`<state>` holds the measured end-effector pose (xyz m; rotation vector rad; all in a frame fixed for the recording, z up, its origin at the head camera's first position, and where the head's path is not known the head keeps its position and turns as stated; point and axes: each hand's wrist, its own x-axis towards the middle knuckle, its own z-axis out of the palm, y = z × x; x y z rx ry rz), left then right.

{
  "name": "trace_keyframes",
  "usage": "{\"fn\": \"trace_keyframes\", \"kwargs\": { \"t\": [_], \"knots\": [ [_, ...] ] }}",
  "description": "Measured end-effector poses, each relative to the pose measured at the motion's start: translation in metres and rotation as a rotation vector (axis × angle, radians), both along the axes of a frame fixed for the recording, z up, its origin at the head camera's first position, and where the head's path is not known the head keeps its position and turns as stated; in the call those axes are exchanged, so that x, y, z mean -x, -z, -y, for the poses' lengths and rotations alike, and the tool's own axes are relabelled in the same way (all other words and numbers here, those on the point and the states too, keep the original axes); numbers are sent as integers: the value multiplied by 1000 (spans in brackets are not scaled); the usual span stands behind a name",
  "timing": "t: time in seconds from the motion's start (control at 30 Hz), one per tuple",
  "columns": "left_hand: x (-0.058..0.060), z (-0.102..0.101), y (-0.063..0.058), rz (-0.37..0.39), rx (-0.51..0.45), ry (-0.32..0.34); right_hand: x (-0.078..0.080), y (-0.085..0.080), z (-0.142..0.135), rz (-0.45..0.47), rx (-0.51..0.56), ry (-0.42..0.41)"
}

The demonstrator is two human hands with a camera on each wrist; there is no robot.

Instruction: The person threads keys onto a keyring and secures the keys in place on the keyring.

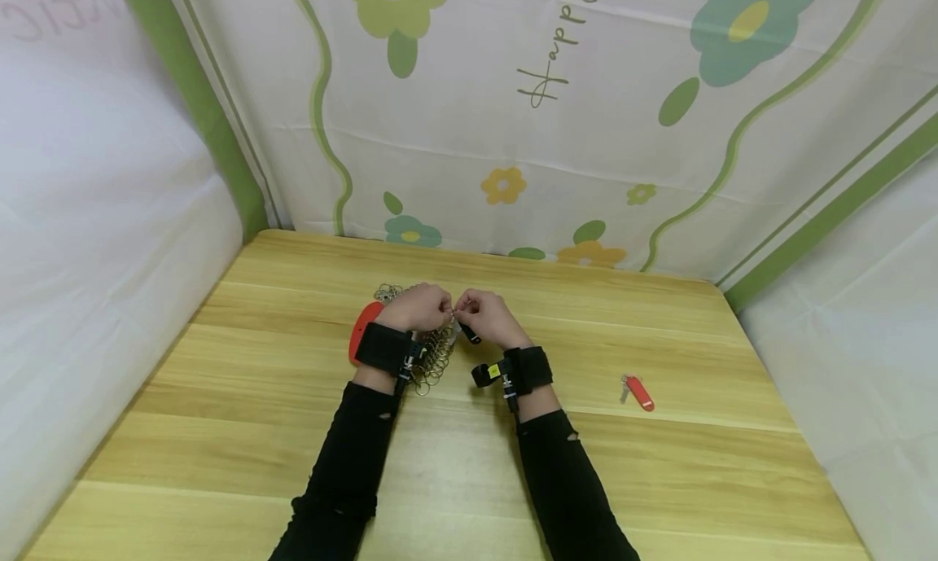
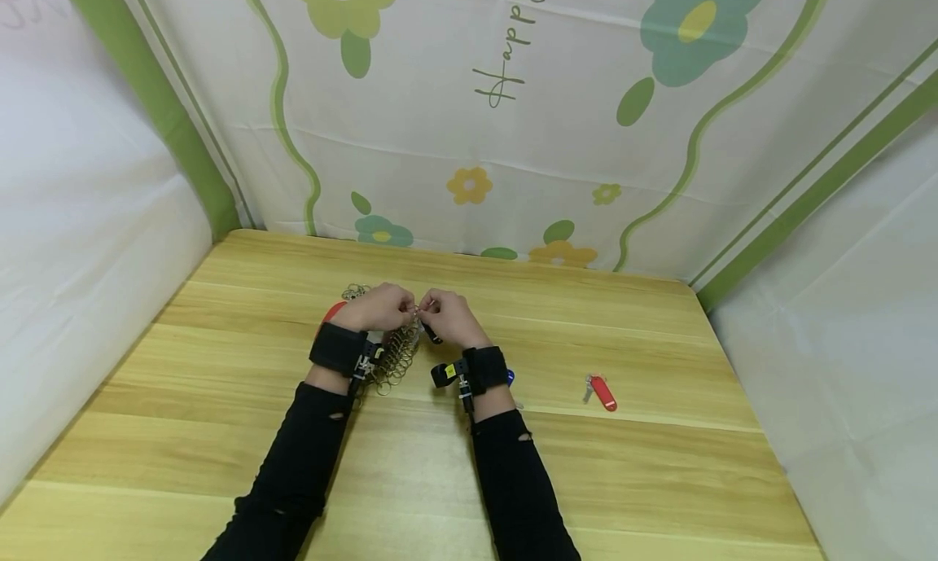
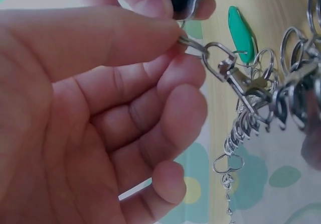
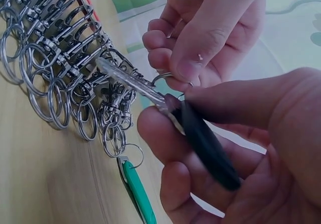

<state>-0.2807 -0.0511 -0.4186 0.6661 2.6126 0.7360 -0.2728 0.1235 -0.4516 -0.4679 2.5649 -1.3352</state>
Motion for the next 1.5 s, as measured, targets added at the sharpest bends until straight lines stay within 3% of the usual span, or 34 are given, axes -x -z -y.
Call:
{"fn": "trace_keyframes", "kwargs": {
  "t": [0.23, 0.87, 1.3, 1.5],
  "knots": [
    [-1, -1, -1, 29, -18, -15, -2, -1, -1, 18, 21, -6],
    [-3, -3, 1, 18, -8, 8, -2, 4, -5, 37, 39, 25],
    [-2, -4, -2, 4, 23, 4, -3, -4, -4, -3, 21, 5],
    [-1, -4, -3, 13, -7, -7, -2, -6, -5, 3, 24, 0]
  ]
}}
